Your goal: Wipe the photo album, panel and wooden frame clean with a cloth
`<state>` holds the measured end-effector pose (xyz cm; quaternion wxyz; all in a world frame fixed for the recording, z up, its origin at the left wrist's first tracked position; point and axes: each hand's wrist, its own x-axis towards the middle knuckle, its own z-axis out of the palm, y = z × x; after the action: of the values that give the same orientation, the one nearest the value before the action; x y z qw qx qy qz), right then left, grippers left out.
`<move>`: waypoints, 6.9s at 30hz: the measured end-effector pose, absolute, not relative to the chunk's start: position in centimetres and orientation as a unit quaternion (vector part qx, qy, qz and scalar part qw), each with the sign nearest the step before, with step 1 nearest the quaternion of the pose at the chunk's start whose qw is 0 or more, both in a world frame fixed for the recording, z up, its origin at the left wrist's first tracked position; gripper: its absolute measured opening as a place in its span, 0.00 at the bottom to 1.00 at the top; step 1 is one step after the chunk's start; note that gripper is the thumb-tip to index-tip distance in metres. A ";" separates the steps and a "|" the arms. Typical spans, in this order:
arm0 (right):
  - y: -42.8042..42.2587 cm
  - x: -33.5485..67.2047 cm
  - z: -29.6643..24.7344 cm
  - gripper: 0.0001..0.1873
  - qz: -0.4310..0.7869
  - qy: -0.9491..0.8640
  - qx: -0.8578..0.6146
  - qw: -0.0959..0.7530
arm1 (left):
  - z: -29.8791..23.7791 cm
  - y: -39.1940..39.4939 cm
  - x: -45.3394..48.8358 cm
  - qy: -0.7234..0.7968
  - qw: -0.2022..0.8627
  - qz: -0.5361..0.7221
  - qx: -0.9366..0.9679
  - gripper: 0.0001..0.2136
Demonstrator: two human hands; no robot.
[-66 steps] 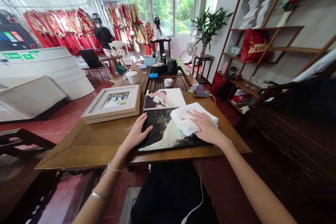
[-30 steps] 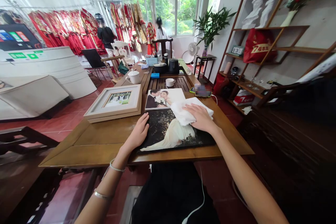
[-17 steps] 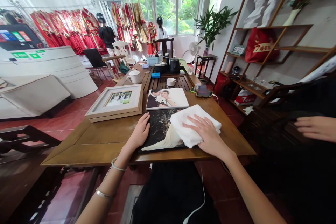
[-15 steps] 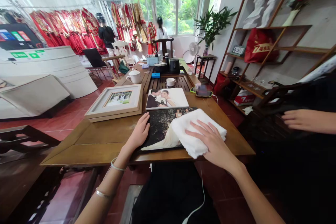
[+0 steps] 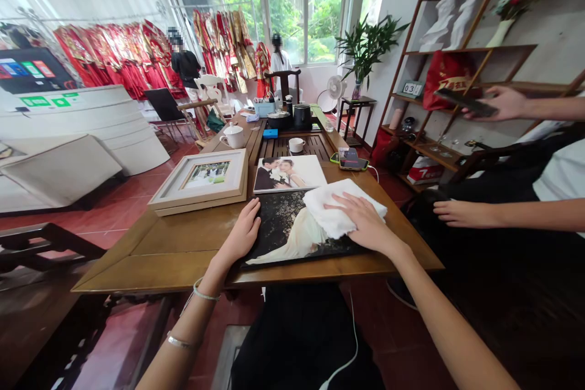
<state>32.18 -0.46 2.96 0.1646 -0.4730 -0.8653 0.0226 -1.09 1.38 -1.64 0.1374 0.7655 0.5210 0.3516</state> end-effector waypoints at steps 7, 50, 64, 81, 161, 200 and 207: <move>4.3 29.4 3.0 0.37 -0.016 -0.824 -0.551 0.130 | -1.6 1.2 -1.0 0.525 0.141 0.355 0.760 0.21; -4.0 26.5 3.4 0.40 0.032 -0.912 -0.382 0.147 | -0.9 1.1 -0.9 0.536 0.147 0.338 0.759 0.21; -4.0 31.0 2.9 0.28 0.093 -0.895 -0.402 0.170 | -1.5 1.3 -1.1 0.523 0.142 0.351 0.763 0.21; -2.2 25.1 3.4 0.38 0.049 -0.896 -0.412 0.158 | -1.6 1.2 -1.3 0.518 0.142 0.351 0.767 0.21; -1.2 29.4 4.2 0.40 0.076 -0.880 -0.448 0.135 | -1.3 1.2 -1.4 0.512 0.150 0.349 0.770 0.21; 4.0 24.1 4.9 0.37 0.085 -0.880 -0.455 0.108 | -1.8 1.5 -1.3 0.509 0.152 0.371 0.761 0.20; 3.6 19.6 5.4 0.37 0.062 -0.895 -0.432 0.090 | 0.3 0.7 -0.8 0.533 0.148 0.474 0.685 0.19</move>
<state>19.59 3.62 5.45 0.0902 -0.4317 -0.8953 0.0619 -0.81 0.71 0.29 0.1479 0.6854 0.5328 0.4738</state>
